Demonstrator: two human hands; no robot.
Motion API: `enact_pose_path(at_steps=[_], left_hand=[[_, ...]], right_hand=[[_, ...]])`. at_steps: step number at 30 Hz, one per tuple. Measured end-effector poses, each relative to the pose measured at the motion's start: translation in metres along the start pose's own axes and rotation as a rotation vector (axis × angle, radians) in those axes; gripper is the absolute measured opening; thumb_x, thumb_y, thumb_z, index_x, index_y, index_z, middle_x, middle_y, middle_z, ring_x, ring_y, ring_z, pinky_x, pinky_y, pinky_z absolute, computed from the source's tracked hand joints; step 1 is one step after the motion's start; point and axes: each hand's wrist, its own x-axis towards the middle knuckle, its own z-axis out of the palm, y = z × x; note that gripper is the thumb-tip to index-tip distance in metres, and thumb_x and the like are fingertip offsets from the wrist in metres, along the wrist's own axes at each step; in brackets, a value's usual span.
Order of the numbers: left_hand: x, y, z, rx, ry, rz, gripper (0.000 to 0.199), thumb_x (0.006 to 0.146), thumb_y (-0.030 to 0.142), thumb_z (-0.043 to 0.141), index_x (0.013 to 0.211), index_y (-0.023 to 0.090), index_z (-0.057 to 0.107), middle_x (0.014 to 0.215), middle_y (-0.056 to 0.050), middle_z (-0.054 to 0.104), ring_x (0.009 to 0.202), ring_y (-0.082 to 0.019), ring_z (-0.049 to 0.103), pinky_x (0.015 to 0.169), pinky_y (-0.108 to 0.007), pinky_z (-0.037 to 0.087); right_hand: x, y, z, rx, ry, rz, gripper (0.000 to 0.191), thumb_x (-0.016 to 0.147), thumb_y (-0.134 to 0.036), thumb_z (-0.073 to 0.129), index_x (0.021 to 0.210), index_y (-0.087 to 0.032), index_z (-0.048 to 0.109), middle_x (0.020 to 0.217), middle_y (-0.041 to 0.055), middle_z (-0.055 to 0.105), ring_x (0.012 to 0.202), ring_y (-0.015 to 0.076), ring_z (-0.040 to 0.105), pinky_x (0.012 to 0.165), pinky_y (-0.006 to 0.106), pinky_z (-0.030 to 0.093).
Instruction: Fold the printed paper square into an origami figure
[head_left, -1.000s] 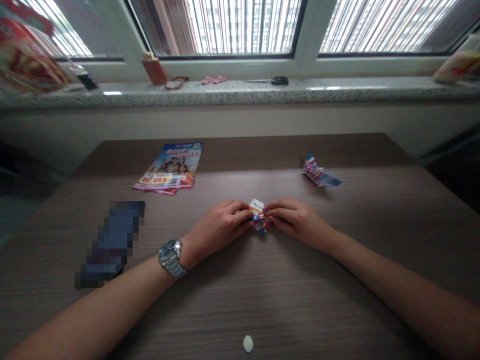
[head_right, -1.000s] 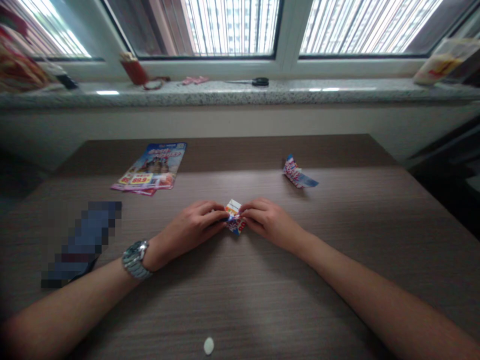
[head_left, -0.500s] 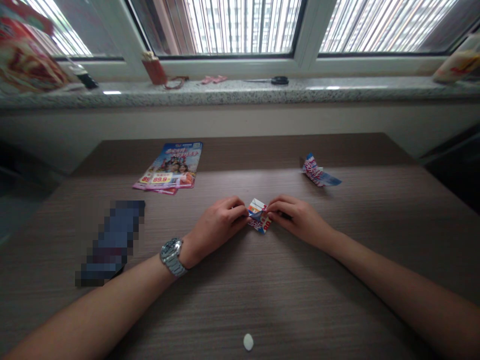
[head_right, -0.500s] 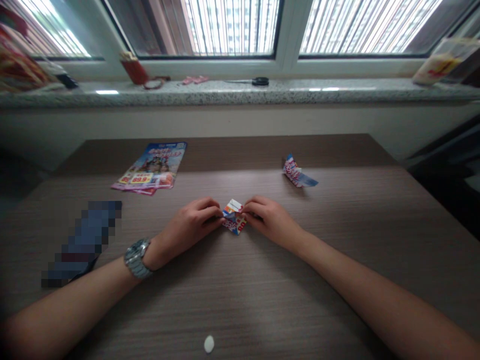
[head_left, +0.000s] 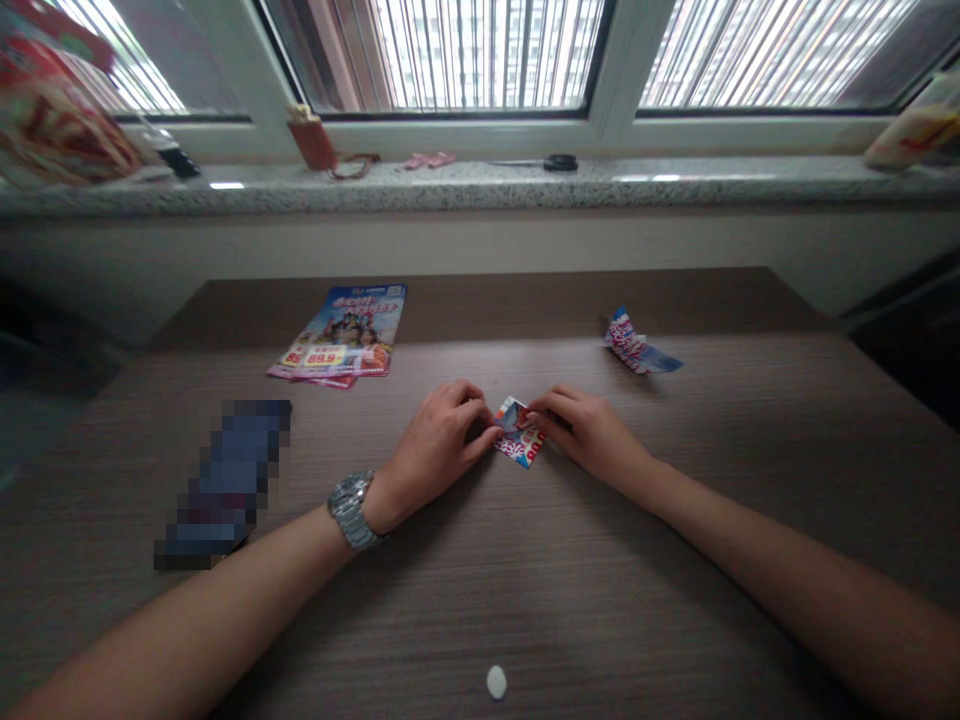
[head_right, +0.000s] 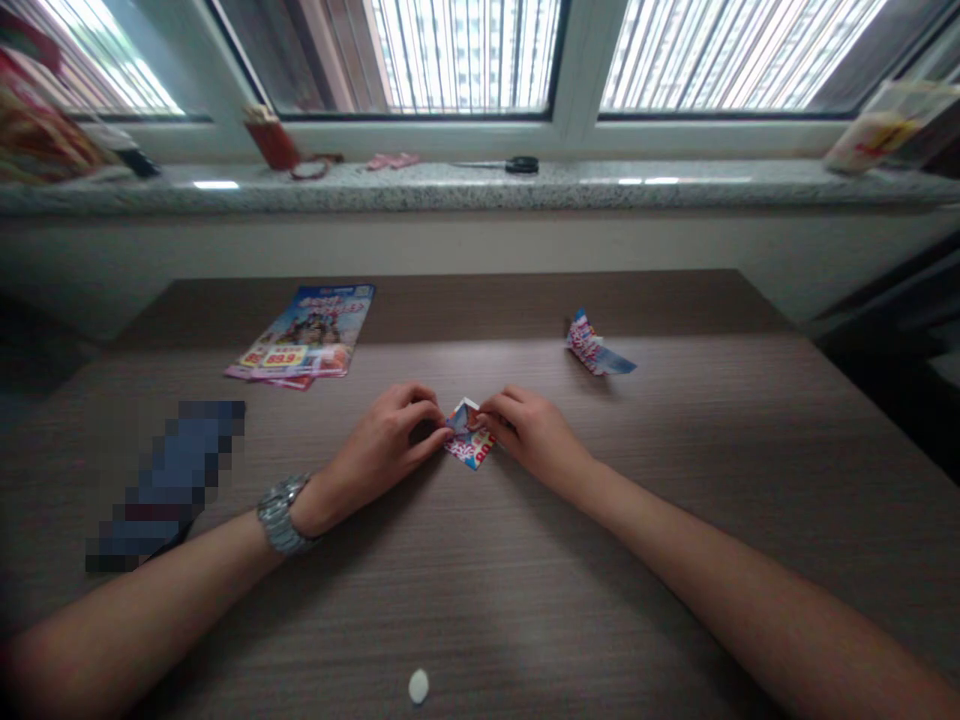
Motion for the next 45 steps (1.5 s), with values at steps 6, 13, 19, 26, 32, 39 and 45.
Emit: enact_pose_path(at_steps=[6,13,19,26,32,39,45], left_hand=[[0.000,0.000,0.001,0.002,0.008,-0.029,0.016,0.093,0.033,0.066,0.099,0.019,0.068,0.107,-0.008,0.063,0.098,-0.022,0.059,0.087,-0.039,0.050],[0.001,-0.003,0.002,0.070,0.002,0.051,0.020,0.097,0.031,0.061,0.114,0.028,0.071,0.121,-0.007,0.063,0.107,-0.023,0.060,0.091,-0.040,0.047],[0.001,-0.004,0.002,0.053,-0.017,0.117,0.021,0.096,0.029,0.062,0.114,0.029,0.072,0.120,-0.007,0.063,0.110,-0.023,0.059,0.095,-0.042,0.047],[0.002,-0.002,0.003,0.007,-0.019,0.067,0.022,0.096,0.030,0.062,0.115,0.022,0.069,0.116,-0.008,0.065,0.108,-0.023,0.059,0.097,-0.043,0.048],[0.002,-0.001,0.001,-0.263,-0.005,0.008,0.020,0.097,0.029,0.061,0.112,0.020,0.070,0.112,-0.008,0.068,0.102,-0.020,0.063,0.093,-0.037,0.051],[0.000,0.004,-0.003,-0.623,0.066,-0.154,0.021,0.094,0.034,0.067,0.108,0.020,0.071,0.099,-0.003,0.074,0.089,-0.015,0.069,0.081,-0.026,0.055],[0.000,0.006,-0.005,-0.643,0.102,-0.147,0.016,0.091,0.031,0.070,0.101,0.018,0.075,0.095,-0.004,0.075,0.086,-0.014,0.069,0.079,-0.024,0.055]], right_hand=[[0.002,0.004,0.005,-0.003,0.037,0.021,0.013,0.097,-0.023,0.060,0.105,-0.020,0.069,0.087,0.0033,0.063,0.074,0.0155,0.061,0.068,0.026,0.048],[0.002,0.006,0.008,0.002,0.044,0.015,0.019,0.098,-0.026,0.057,0.111,-0.021,0.070,0.097,0.0068,0.061,0.081,0.0173,0.063,0.073,0.030,0.052],[0.000,0.001,0.009,-0.015,0.046,0.050,0.031,0.095,-0.030,0.063,0.123,-0.020,0.066,0.112,0.0113,0.057,0.087,0.0199,0.063,0.080,0.036,0.056],[0.001,-0.003,0.004,0.069,0.016,0.097,0.022,0.090,-0.027,0.070,0.110,-0.020,0.066,0.106,0.0075,0.059,0.076,0.0154,0.058,0.073,0.031,0.052],[-0.001,-0.005,0.000,0.362,-0.007,0.231,0.021,0.090,-0.031,0.068,0.106,-0.021,0.058,0.083,-0.0009,0.065,0.065,0.0130,0.056,0.060,0.026,0.045],[-0.004,-0.009,0.000,0.645,0.034,0.306,0.028,0.087,-0.041,0.071,0.106,-0.023,0.060,0.084,0.0002,0.066,0.074,0.0160,0.063,0.067,0.029,0.052],[-0.002,-0.019,-0.004,0.669,-0.004,0.386,0.029,0.082,-0.043,0.075,0.097,-0.020,0.065,0.070,-0.0021,0.066,0.062,0.0135,0.061,0.058,0.026,0.049]])
